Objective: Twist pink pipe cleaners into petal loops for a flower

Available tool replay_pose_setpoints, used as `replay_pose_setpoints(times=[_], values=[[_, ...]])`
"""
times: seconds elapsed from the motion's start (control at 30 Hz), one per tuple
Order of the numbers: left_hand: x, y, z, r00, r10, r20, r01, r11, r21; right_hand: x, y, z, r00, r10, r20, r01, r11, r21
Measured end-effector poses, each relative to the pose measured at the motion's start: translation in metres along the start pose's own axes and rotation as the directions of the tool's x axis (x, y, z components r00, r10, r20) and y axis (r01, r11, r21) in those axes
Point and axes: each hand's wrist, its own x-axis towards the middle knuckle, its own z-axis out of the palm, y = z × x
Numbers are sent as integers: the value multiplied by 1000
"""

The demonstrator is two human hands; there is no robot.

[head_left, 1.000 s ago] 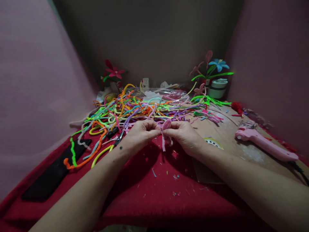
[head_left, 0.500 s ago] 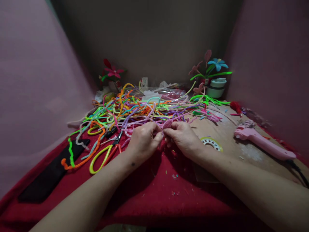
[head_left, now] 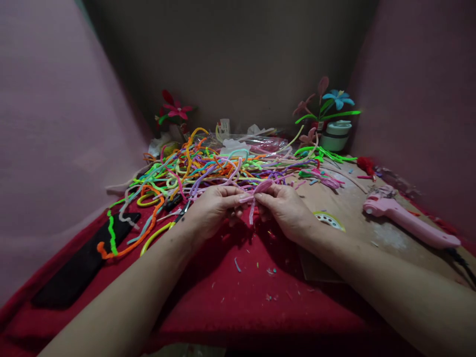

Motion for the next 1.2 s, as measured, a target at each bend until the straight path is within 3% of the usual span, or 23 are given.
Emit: replay_pose_setpoints(times=[0.07, 0.17, 0.37, 0.5, 0.57, 0.63, 0.7, 0.73, 0.8, 0.83, 0.87, 0.9, 0.93, 0.97, 1.03, 1.1, 1.13, 1.2], values=[[2, -3, -3, 996, -65, 68, 72, 990, -119, -1, -1, 1, 1000, -14, 17, 13, 999, 41], [5, -7, -4, 988, -61, 141, 91, 972, -215, -1, -3, 1, 998, -58, 33, 57, 997, 51], [6, -12, -3, 959, -90, 268, 154, 961, -230, -2, -5, 1, 993, -115, 29, 115, 993, 0], [2, -8, 3, 983, -50, 178, 68, 993, -95, -2, -4, 1, 993, -115, 34, 116, 993, -31], [0, -5, 7, 994, 5, 113, -13, 997, 74, -2, -3, 1, 993, -114, 29, 116, 992, -57], [-1, -4, 11, 993, 111, 45, -119, 942, 315, -2, -2, 1, 993, -117, -9, 116, 988, -106], [-2, -7, 14, 950, 313, -16, -242, 765, 597, -2, 0, 1, 992, -116, -55, 106, 982, -159], [-3, -10, 16, 899, 438, -11, -289, 611, 737, -3, 1, 1, 992, -110, -69, 97, 980, -173], [-4, -15, 19, 772, 628, 98, -309, 236, 921, -3, 3, 2, 993, -93, -79, 78, 982, -173], [-4, -16, 21, 722, 671, 167, -289, 74, 954, -3, 4, 3, 993, -87, -78, 74, 984, -160], [-5, -17, 22, 691, 690, 216, -266, -34, 963, -3, 4, 3, 994, -85, -75, 73, 987, -142], [-6, -17, 23, 678, 697, 234, -254, -77, 964, -3, 5, 3, 994, -83, -72, 74, 990, -120], [-6, -16, 23, 679, 701, 218, -259, -49, 965, -3, 4, 3, 995, -78, -70, 71, 993, -94], [-7, -14, 22, 699, 695, 171, -284, 50, 958, -3, 4, 3, 995, -68, -68, 64, 996, -58], [-7, -9, 19, 801, 598, 34, -342, 409, 846, -2, 2, 2, 998, -37, -59, 39, 999, 37], [-5, -4, 13, 922, 386, -45, -300, 781, 548, -2, -1, 2, 999, -11, -52, 18, 991, 133], [-4, -2, 9, 957, 285, -48, -247, 892, 380, -2, -2, 2, 999, -8, -48, 16, 985, 170], [-2, -1, 4, 994, 98, 43, -102, 989, 111, -2, -4, 1, 1000, -13, -18, 17, 977, 212]])
